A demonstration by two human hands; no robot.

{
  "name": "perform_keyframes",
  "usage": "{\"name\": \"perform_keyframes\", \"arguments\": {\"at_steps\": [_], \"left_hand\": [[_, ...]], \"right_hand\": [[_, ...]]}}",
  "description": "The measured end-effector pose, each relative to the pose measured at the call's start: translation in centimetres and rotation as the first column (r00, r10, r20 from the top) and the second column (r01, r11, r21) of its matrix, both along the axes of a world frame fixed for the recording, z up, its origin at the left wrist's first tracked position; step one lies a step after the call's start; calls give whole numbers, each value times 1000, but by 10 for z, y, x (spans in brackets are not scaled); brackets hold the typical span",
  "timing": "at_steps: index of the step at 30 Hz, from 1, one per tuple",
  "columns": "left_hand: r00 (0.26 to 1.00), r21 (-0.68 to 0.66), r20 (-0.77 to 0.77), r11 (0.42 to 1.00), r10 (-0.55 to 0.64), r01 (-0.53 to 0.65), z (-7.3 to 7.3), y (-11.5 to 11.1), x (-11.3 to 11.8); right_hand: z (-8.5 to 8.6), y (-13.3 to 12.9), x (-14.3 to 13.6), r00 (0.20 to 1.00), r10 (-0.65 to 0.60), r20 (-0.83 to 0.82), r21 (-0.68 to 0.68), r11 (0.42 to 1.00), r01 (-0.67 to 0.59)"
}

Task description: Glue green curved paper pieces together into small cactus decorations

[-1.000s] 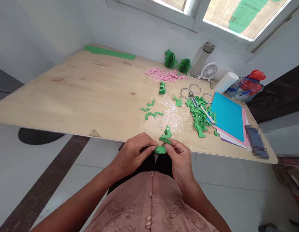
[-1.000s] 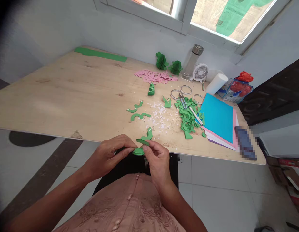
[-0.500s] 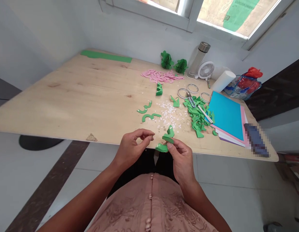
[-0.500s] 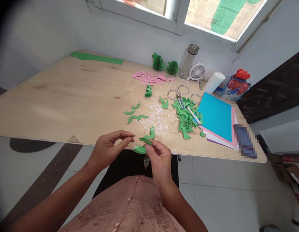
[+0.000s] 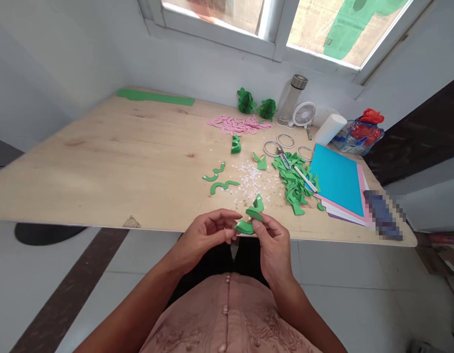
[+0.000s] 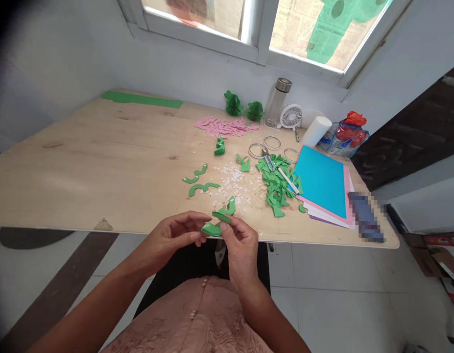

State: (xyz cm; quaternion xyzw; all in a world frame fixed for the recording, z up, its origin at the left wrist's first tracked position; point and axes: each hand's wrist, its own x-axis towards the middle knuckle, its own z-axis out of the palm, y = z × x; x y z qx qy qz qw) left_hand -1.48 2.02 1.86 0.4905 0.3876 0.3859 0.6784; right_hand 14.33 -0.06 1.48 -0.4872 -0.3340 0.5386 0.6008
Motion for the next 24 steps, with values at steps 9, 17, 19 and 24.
{"name": "perform_keyframes", "arguments": {"at_steps": [9,17,19,24], "left_hand": [[974,-44,183,991,132,-126,4,-8,13],[972,-45,175,987,159,-153,3,-7,9],[972,-50,174,987,157,-150,3,-7,8],[975,-61,168,989,144,-135,5,-5,7]], "right_hand": [[5,0,-7,999,25,29,3,1000,-25],[2,-1,-6,997,69,-39,1,998,-69],[3,0,-7,996,68,-59,-3,998,-69],[2,2,-7,998,60,5,-32,998,-60]]}}
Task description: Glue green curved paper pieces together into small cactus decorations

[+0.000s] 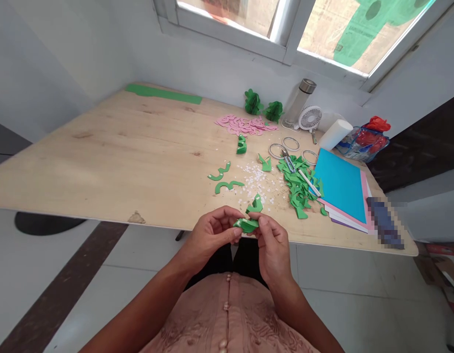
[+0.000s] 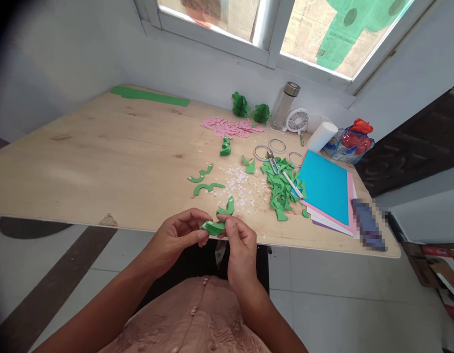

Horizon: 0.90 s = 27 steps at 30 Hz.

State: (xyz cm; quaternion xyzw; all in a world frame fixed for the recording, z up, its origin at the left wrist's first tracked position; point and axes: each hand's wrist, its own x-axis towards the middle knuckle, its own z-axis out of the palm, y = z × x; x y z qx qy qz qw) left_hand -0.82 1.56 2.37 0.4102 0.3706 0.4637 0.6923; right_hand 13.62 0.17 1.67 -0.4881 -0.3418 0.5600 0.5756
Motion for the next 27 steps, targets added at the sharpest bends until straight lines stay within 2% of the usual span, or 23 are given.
{"name": "perform_keyframes", "arguments": {"at_steps": [7,15,27], "left_hand": [[999,24,-35,999,-31,32,1,3,-2],[1000,29,-28,1000,-11,12,-2,2,-1],[999,42,-48,999,18,-16,2,-1,-1]], "right_hand": [[0,0,-1,999,-11,46,37,999,9],[-1,-2,-1,993,-20,119,54,998,13],[-8,-4,-4,993,-33,114,50,998,27]]}}
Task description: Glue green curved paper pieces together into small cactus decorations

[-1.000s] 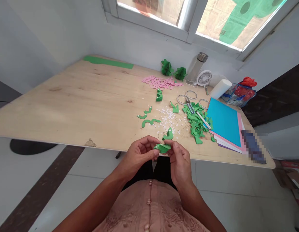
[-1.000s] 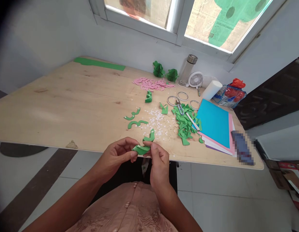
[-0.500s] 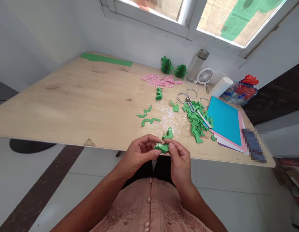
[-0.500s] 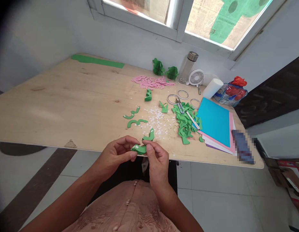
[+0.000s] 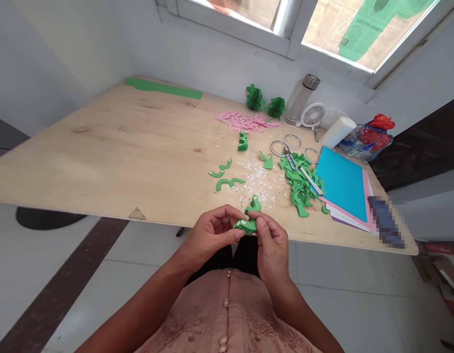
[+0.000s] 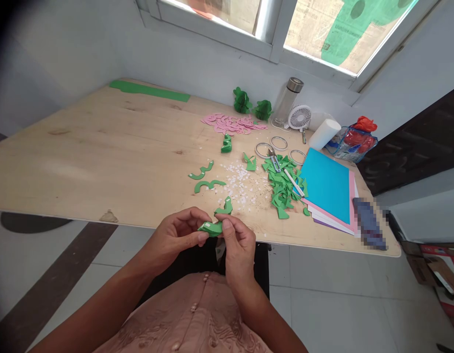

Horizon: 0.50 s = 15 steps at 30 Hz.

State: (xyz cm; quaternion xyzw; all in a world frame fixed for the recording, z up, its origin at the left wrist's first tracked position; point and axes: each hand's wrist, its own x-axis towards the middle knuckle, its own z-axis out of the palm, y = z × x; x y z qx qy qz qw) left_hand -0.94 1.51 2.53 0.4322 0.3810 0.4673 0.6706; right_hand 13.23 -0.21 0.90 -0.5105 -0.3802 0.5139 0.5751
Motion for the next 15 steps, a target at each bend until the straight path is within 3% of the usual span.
{"name": "perform_keyframes", "arguments": {"at_steps": [15], "left_hand": [[999,-1,-3,999,-36,36,1,-2,0]], "right_hand": [[3,-2,-2,992,-36,124,37,999,31]]}}
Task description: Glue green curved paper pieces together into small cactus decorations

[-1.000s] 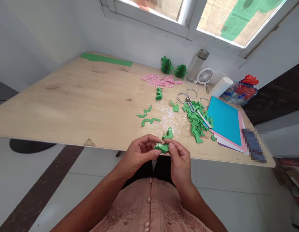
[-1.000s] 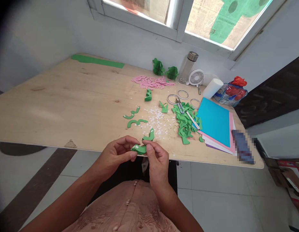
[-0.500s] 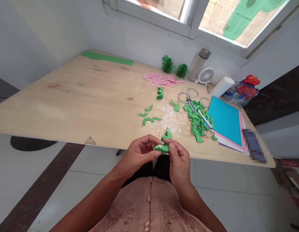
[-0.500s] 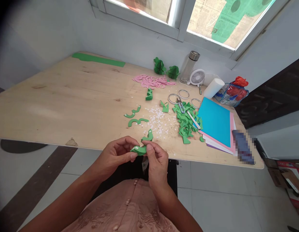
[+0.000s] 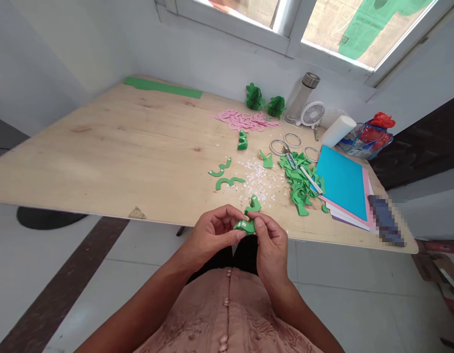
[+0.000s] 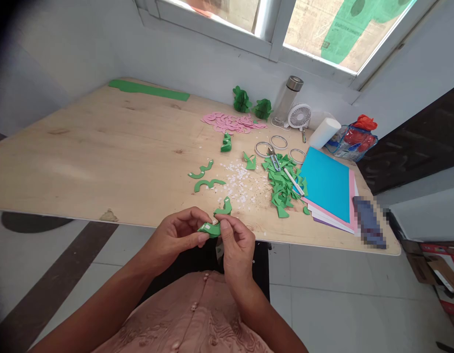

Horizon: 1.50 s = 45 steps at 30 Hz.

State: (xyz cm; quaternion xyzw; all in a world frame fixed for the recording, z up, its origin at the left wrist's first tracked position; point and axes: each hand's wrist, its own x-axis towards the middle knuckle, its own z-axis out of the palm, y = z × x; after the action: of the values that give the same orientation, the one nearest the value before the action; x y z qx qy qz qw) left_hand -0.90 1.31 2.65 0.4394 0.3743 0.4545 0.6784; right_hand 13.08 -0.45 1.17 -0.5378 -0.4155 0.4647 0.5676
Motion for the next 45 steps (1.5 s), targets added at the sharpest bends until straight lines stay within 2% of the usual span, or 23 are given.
{"name": "perform_keyframes", "arguments": {"at_steps": [10,19,28,36,45], "left_hand": [[999,45,-34,999,-7,9,1,-2,0],[984,134,-178,990,-23,48,1,-5,-1],[959,208,-283,977,21,40,4,-8,-1],[850,366,-489,931,197,-6,20,-14,3],[853,292,-479,954,209,-70,16,-15,3]], "right_hand": [[3,-1,-2,1000,6,-10,5,1000,-6],[7,-3,-4,1000,27,8,-11,1000,-27],[9,-7,-6,998,-2,68,6,1000,1],[2,-10,-4,956,-57,288,160,987,10],[2,-10,-2,868,-128,481,386,919,-78]]}}
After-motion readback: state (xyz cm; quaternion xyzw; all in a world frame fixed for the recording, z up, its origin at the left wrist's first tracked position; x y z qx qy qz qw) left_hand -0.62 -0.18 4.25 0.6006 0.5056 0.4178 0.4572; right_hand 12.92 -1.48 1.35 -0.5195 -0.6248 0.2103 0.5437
